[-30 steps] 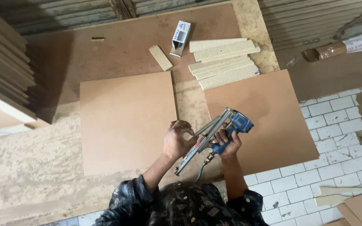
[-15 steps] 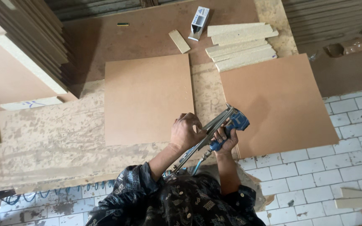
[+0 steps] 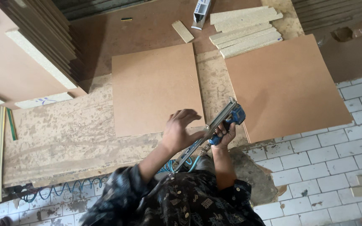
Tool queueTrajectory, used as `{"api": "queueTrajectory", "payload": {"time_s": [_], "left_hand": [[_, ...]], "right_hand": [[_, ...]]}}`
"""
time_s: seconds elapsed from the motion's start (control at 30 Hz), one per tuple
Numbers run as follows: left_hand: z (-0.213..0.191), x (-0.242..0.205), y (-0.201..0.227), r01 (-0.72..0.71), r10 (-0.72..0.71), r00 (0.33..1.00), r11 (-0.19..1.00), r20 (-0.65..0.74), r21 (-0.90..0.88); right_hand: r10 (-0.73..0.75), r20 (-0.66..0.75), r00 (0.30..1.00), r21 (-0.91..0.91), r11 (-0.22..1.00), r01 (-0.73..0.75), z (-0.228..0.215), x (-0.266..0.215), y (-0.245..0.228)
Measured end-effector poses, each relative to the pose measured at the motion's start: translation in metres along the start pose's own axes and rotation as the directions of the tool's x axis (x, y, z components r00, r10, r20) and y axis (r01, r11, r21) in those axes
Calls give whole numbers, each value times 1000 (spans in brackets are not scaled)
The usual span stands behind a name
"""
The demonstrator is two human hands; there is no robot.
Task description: The person assembles wooden frames by placing thin wooden strips along the edges of rectangular boards and securing them with a pneumatic nail gun. The person repeatedly positions strips, nails them, and flips the boards to work on different sides.
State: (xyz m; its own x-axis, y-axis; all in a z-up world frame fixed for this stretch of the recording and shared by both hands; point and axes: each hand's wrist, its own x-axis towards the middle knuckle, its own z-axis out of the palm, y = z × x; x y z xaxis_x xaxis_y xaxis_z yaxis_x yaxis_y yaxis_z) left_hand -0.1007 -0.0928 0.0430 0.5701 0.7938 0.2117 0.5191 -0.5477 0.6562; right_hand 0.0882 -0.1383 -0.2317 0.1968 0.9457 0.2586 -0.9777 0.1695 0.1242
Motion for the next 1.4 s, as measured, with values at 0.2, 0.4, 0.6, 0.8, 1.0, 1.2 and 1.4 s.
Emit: {"api": "queueTrajectory", "payload": {"time_s": [0.2, 0.4, 0.6, 0.8, 1.0, 1.2, 1.4], "left_hand": [[-29, -106, -12, -222, 217, 969, 975, -121, -30], [-15, -95, -25, -331, 327, 912, 943, -246, 27], [2, -65, -13, -303, 316, 927, 949, -202, 90], [27, -83, -83, -256, 247, 962, 964, -113, -76], [35, -147, -236, 220, -251, 967, 916, 52, 335], [62, -186, -301, 196, -181, 981, 890, -75, 411], [64, -188, -302, 203, -146, 972, 913, -182, 354]], "right_hand": [[-8, -39, 999, -29, 1000, 7, 15, -10, 21], [146, 2, 989, 108, 983, -146, 33, -16, 66], [196, -3, 981, -104, 975, -195, 45, -47, 84], [139, -78, 987, -412, 897, -159, 94, -41, 42], [-86, -333, 939, -926, 215, -309, 135, -8, 45], [99, -606, 789, -767, -336, -547, 81, 9, 137], [82, -608, 789, -428, -871, -239, 29, 32, 199]]}}
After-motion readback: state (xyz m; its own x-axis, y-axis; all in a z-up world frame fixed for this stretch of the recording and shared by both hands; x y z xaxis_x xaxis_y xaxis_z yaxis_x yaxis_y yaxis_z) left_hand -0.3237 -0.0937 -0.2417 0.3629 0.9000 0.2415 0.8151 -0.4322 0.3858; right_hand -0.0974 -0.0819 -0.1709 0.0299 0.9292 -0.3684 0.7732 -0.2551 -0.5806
